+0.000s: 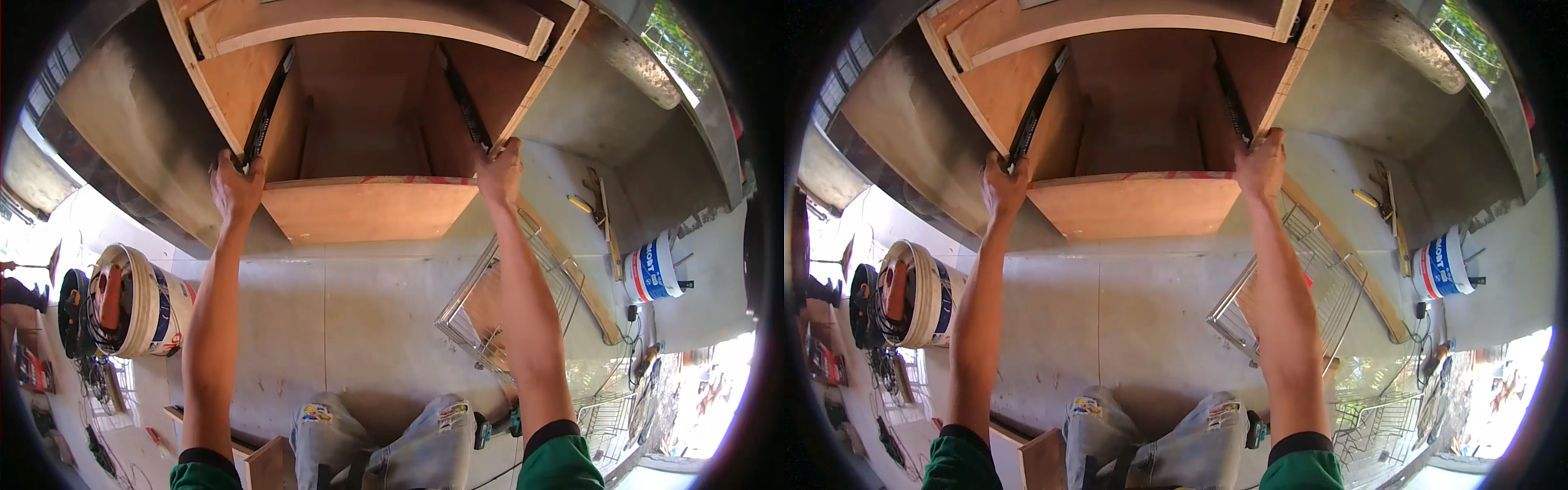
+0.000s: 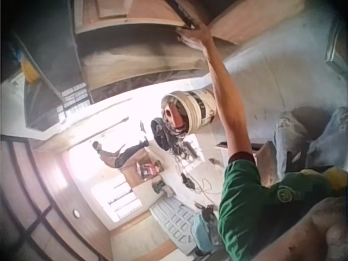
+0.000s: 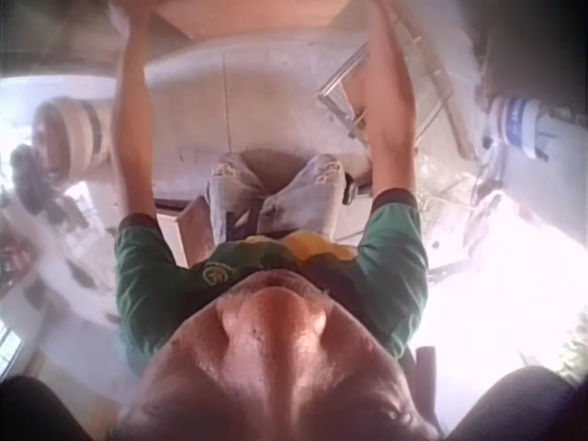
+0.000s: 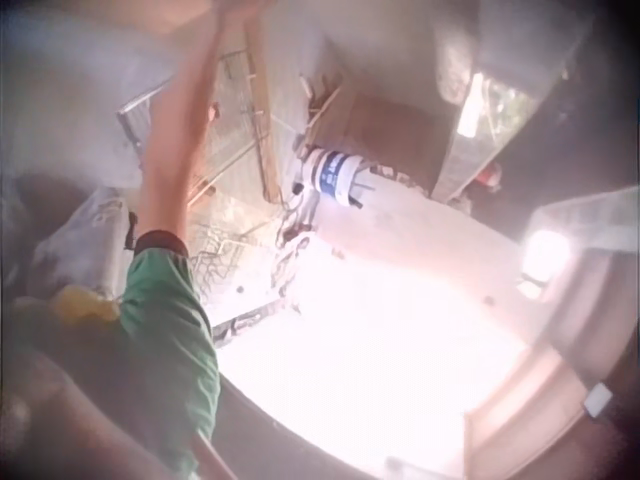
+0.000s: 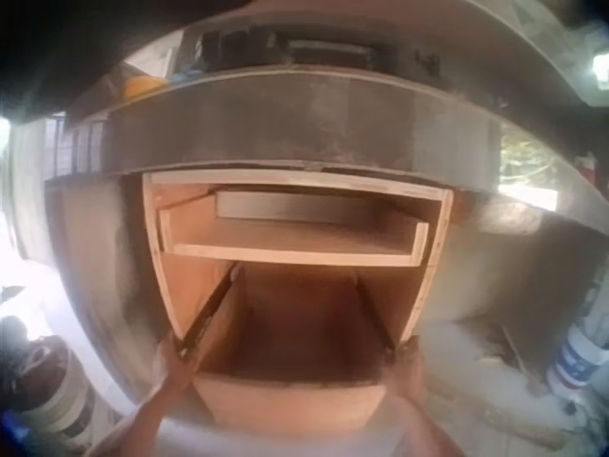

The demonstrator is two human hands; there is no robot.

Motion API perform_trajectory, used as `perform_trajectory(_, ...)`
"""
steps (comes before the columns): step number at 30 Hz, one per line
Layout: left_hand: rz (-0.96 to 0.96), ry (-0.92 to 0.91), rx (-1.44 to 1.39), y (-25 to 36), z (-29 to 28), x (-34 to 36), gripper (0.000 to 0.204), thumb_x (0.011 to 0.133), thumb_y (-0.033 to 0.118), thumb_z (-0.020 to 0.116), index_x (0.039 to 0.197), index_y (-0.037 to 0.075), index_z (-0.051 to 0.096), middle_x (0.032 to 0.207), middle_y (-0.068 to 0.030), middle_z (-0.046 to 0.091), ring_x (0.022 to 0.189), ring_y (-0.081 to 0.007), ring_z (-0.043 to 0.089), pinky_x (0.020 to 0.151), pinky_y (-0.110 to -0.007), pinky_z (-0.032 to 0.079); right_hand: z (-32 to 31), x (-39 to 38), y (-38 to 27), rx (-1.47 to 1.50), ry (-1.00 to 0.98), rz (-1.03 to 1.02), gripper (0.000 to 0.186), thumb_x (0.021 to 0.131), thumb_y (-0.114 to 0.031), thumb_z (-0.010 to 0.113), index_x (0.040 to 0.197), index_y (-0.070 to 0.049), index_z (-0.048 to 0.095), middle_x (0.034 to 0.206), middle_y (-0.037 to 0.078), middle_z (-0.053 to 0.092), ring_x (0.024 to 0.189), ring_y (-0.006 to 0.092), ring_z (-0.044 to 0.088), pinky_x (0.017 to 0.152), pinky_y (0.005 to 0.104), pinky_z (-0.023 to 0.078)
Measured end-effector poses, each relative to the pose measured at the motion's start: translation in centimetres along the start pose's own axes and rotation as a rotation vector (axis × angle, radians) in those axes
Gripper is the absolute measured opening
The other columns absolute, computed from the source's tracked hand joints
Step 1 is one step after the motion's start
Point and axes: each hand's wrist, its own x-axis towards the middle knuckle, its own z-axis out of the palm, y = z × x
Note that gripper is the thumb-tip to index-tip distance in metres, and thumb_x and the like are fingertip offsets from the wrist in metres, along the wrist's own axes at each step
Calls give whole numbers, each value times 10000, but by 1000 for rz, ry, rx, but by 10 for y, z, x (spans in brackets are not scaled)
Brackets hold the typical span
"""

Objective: The person installs a wooden drawer into a kitchen cabinet by fitting it onto the drawer slides, places a metal wire basket inside the drawer, and aligns wooden panels against the drawer front.

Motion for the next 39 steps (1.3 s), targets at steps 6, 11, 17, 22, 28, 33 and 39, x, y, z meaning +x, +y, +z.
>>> perform_trajectory(6, 230, -85, -42, -5, -61, -54, 226, 830, 201, 622, 768, -12, 581, 684, -223, 582, 651, -412, 574, 614, -467, 454, -29, -41, -3, -168, 173, -310, 318, 798, -181, 659, 976, 11, 478, 837, 245, 617, 773, 432, 607, 691, 503, 475)
perform_trajectory(11, 117, -228, -19, -5, -94, -65, 321, 833, 223, 621, 613, -6, 574, 548, -226, 520, 542, -419, 568, 515, -452, 441, -73, -86, -12, -112, -140, -186, 161, 858, -164, 553, 853, -4, 542, 725, 219, 600, 655, 388, 605, 618, 480, 482)
perform_trajectory(17, 12, -242, -20, 6, -99, -51, 333, 799, 236, 632, 576, 5, 546, 621, -228, 587, 613, -415, 601, 546, -479, 460, -72, -85, -5, -249, -39, -276, 151, 853, -152, 547, 892, -7, 565, 754, 230, 606, 682, 401, 609, 640, 482, 485)
perform_trajectory(22, 243, -181, 6, -1, -92, -50, 264, 790, 192, 621, 609, 17, 543, 610, -204, 585, 615, -420, 588, 577, -499, 463, -78, -85, -10, -188, -133, -220, 142, 847, -145, 553, 896, -11, 563, 753, 217, 608, 680, 395, 604, 655, 483, 481)
perform_trajectory(28, 183, -161, -17, -2, -91, -57, 243, 799, 201, 615, 654, 21, 540, 634, -201, 587, 643, -415, 588, 584, -505, 458, -80, -86, -7, -236, -198, -206, 162, 864, -164, 557, 880, -3, 552, 730, 205, 597, 658, 379, 594, 619, 475, 455)
perform_trajectory(33, 163, -130, -46, -5, -91, -60, 228, 809, 198, 607, 671, 28, 543, 634, -193, 586, 646, -411, 591, 590, -499, 466, -76, -84, 2, -256, -151, -311, 209, 882, -191, 553, 843, 14, 536, 711, 218, 582, 641, 381, 582, 601, 477, 443)
perform_trajectory(39, 240, -116, -199, -13, -100, -79, 294, 845, 239, 641, 678, 23, 532, 586, -193, 549, 585, -389, 570, 531, -451, 442, -80, -89, -16, -242, -185, -184, 243, 894, -225, 543, 870, 16, 562, 771, 256, 601, 721, 421, 602, 649, 484, 461)
